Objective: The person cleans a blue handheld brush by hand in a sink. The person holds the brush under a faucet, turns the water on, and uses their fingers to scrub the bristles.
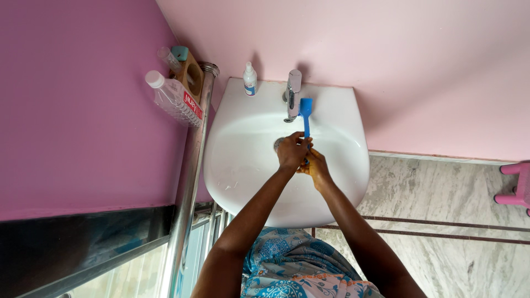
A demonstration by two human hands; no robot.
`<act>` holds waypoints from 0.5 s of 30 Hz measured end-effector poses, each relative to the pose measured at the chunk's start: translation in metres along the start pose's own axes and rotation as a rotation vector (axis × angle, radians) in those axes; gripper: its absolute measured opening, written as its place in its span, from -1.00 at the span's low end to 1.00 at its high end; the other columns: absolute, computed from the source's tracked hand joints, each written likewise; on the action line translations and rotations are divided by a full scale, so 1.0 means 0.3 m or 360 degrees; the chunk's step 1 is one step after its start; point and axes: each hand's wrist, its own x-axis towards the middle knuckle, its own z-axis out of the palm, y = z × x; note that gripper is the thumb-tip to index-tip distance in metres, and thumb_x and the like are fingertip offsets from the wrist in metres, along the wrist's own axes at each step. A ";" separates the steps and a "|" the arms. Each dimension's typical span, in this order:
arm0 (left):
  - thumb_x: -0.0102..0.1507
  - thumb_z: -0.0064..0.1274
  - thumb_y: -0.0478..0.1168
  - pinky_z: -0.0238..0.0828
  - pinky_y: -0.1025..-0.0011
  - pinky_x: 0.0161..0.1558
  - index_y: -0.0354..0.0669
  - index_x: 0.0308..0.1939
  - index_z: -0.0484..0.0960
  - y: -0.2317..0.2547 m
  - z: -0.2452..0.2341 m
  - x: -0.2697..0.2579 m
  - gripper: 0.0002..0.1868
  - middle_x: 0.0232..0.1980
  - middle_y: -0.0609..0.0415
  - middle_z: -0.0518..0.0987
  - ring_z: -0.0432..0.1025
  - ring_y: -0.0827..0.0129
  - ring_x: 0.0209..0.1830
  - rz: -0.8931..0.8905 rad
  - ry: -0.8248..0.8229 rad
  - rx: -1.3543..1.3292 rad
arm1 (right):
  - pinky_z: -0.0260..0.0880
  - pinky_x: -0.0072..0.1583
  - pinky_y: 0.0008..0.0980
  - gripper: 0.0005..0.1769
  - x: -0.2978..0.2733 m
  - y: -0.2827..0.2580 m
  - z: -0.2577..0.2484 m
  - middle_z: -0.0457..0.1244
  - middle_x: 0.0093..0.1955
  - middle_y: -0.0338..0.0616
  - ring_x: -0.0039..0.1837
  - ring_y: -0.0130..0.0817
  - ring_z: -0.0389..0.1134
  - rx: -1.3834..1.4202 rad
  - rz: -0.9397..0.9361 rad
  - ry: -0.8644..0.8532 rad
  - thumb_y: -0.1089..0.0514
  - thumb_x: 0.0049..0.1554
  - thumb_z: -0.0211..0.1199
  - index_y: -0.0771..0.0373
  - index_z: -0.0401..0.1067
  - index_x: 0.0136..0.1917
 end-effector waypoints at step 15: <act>0.29 0.15 -0.03 0.57 0.47 -0.28 0.00 0.01 0.72 0.042 0.061 -0.038 -0.72 -0.27 0.24 0.76 0.64 0.53 -0.36 0.0042 0.0011 -0.0007 | 0.51 -0.15 -0.26 -0.67 -0.056 0.003 -0.064 0.19 -0.32 -0.28 -0.31 -0.48 0.29 0.0193 -0.0012 -0.0027 -0.02 0.35 -0.06 0.23 0.40 0.06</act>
